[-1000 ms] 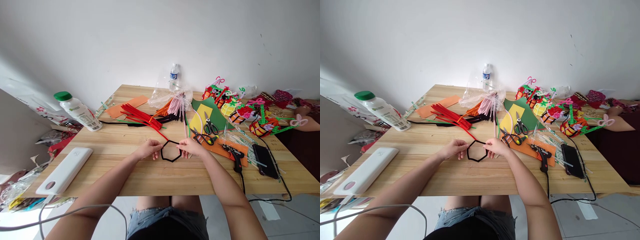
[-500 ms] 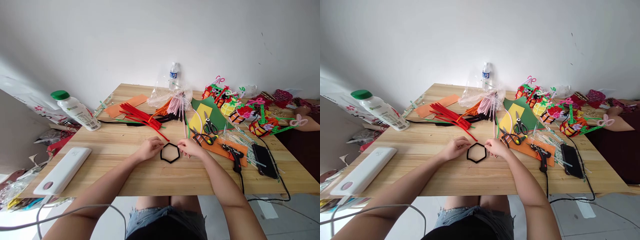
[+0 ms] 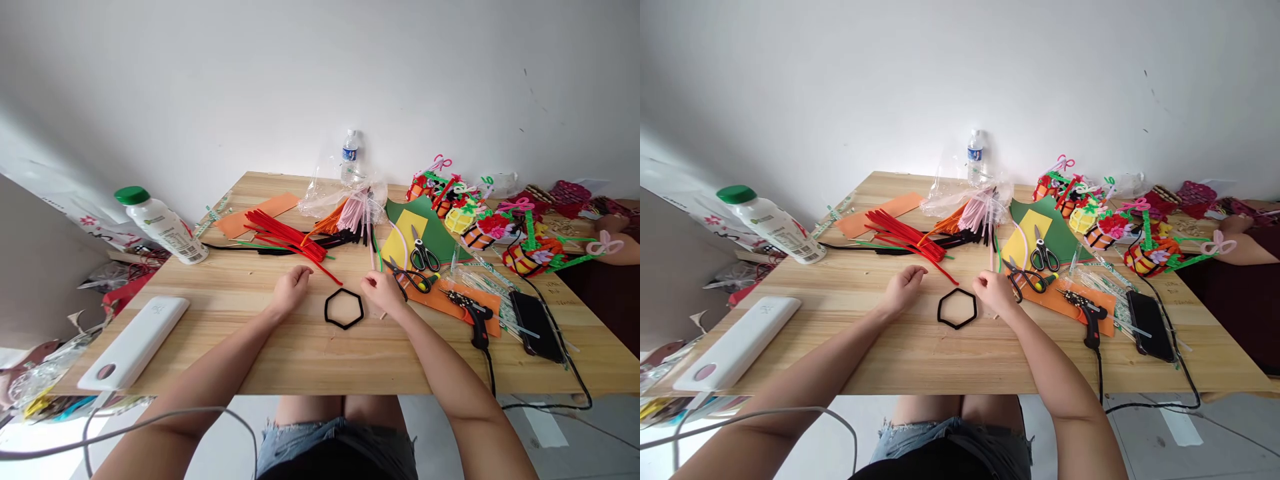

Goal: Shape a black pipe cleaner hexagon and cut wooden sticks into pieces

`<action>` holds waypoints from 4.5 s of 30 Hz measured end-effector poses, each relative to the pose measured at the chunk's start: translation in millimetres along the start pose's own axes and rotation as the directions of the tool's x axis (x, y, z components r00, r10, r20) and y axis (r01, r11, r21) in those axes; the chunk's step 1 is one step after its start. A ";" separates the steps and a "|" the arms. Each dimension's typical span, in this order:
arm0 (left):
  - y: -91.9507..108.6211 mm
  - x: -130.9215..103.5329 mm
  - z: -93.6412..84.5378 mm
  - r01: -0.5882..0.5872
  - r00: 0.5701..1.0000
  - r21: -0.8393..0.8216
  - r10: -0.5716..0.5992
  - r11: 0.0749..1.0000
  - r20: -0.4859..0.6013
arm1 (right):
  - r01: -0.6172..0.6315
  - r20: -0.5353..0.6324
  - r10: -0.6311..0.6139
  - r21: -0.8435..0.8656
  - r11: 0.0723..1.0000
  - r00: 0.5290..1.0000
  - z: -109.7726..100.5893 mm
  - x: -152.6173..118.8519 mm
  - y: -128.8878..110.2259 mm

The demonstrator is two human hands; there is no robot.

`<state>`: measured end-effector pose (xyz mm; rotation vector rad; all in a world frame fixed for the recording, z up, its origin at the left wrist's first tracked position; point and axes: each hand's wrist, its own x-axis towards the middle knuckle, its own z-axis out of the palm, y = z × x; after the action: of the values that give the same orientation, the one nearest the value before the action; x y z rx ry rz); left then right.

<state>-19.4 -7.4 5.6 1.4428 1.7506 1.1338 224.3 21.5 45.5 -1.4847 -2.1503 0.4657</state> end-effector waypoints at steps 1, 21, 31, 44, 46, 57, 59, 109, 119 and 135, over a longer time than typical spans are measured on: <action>-0.1 0.4 -0.3 0.011 1.000 -0.015 -0.011 1.000 -0.009 | 0.001 -0.074 -0.001 0.007 1.000 0.997 0.8 0.1 0.8; -8.4 12.7 0.8 0.104 0.990 -0.360 -0.130 0.927 -0.047 | 0.045 -0.293 -0.023 0.068 0.997 0.956 7.1 8.5 28.1; -0.3 7.8 1.5 0.105 0.992 -0.411 -0.122 0.906 -0.017 | 0.244 0.198 -0.229 -0.056 0.968 0.953 23.4 35.6 -26.6; -2.3 8.5 0.8 0.002 0.980 -0.436 -0.088 0.900 -0.177 | 0.076 0.320 -0.165 0.275 0.959 0.933 -13.2 46.6 -43.3; 3.1 6.4 0.4 -0.017 0.991 -0.548 -0.057 0.836 -0.118 | -0.041 0.334 -0.165 0.533 0.845 0.928 -27.9 31.6 -32.5; 37.6 -18.7 -7.1 0.233 0.944 -0.851 0.103 0.471 0.315 | -0.064 0.239 -0.064 0.492 0.869 0.969 -10.3 -7.3 18.5; 39.6 -20.2 -7.5 0.233 0.946 -0.860 0.099 0.454 0.308 | -0.041 0.222 -0.071 0.462 0.886 0.972 -10.3 -6.8 19.9; 34.1 -27.1 7.2 0.093 0.982 -0.688 0.050 0.720 0.185 | 0.077 -0.003 -0.082 0.379 0.922 0.997 -13.9 -4.4 16.9; 32.0 -25.5 5.9 0.104 0.972 -0.623 0.054 0.775 0.229 | 0.104 -0.021 -0.103 0.334 0.937 0.994 -8.0 -5.2 16.7; 23.1 -9.5 -3.3 0.280 0.955 -0.738 -0.100 0.613 0.280 | 0.187 -0.180 -0.171 0.071 0.980 0.969 5.9 -8.7 19.4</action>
<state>-9.3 -16.4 26.8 0.7661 0.9960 1.3202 238.5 20.2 28.7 -1.2225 -2.0751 0.3485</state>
